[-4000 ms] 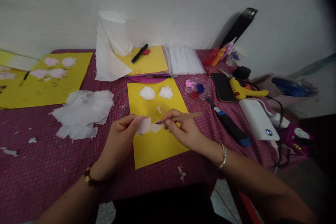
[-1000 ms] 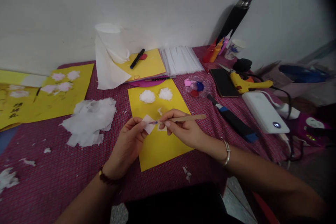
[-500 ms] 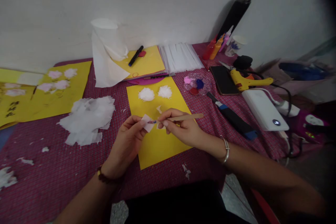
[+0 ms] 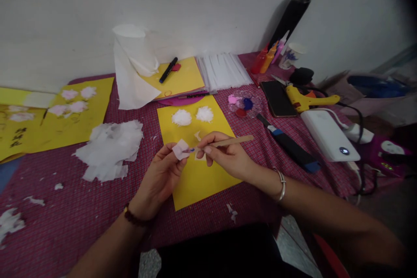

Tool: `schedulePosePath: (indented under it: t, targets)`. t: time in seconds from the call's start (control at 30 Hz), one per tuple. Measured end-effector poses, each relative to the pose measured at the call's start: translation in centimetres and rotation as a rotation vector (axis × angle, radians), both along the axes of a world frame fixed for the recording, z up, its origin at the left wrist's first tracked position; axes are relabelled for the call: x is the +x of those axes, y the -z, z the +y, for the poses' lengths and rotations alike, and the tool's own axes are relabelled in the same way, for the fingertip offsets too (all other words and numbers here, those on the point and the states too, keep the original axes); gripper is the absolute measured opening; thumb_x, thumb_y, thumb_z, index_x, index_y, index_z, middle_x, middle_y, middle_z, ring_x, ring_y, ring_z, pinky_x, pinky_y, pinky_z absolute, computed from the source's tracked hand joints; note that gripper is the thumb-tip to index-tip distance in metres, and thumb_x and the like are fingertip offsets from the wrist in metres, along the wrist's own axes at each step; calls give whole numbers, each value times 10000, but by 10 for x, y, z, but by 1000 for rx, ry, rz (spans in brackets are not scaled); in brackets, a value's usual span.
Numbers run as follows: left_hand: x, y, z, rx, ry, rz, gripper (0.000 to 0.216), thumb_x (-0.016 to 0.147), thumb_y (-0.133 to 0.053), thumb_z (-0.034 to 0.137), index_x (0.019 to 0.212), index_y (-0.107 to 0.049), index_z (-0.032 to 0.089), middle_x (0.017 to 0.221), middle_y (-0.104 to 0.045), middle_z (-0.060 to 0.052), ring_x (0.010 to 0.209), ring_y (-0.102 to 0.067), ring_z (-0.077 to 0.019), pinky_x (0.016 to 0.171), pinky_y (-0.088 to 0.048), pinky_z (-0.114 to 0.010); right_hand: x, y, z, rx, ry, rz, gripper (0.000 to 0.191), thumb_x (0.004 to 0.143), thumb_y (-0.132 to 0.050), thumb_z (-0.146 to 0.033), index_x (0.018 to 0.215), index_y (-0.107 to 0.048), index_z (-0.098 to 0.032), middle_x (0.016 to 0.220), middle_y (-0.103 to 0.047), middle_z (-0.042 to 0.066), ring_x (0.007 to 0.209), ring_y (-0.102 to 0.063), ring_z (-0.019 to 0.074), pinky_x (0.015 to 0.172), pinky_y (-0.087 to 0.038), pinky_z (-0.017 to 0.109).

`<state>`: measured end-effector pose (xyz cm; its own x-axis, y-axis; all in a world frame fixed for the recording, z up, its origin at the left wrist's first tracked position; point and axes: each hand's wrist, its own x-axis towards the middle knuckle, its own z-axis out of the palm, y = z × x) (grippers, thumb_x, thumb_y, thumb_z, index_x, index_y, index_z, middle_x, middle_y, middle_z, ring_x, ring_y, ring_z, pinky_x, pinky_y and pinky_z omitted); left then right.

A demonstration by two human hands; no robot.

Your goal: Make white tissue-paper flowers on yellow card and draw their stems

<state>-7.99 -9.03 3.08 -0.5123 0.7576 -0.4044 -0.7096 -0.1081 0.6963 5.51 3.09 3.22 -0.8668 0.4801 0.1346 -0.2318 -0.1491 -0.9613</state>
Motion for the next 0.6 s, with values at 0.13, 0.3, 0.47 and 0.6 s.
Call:
schedulePosePath:
  t: [0.13,0.3,0.47,0.6]
  targets:
    - [1,-1,0,-16,-1,-24,184,624,-803,80,750,-686,143,781,-725,-8,679,-679,-88,607,-557,-115,0,1,0,-4,-3,10,124,872,-584,-278,931,-571,-169,788,-642,10,579,-546,64,531,-484,194]
    - [3,-3,-1,-21,102,23,198,608,-843,176,756,-713,160,755,-729,-10,613,-664,-89,571,-550,-141,0,4,-2,7,7,20,128,861,-602,-277,934,-592,-172,786,-641,13,626,-566,76,530,-481,186]
    - [4,-2,-3,20,160,142,141,654,-816,188,774,-744,179,689,-721,-14,583,-648,-83,534,-520,-138,1,3,-1,96,17,-14,169,838,-643,-307,943,-677,-179,785,-661,22,610,-561,85,512,-454,211]
    - [9,-4,-7,12,154,238,140,666,-808,185,797,-758,179,710,-737,-32,600,-663,-99,554,-529,-158,1,-1,-2,211,127,59,138,860,-612,-283,886,-725,-208,719,-624,8,645,-547,97,556,-446,236]
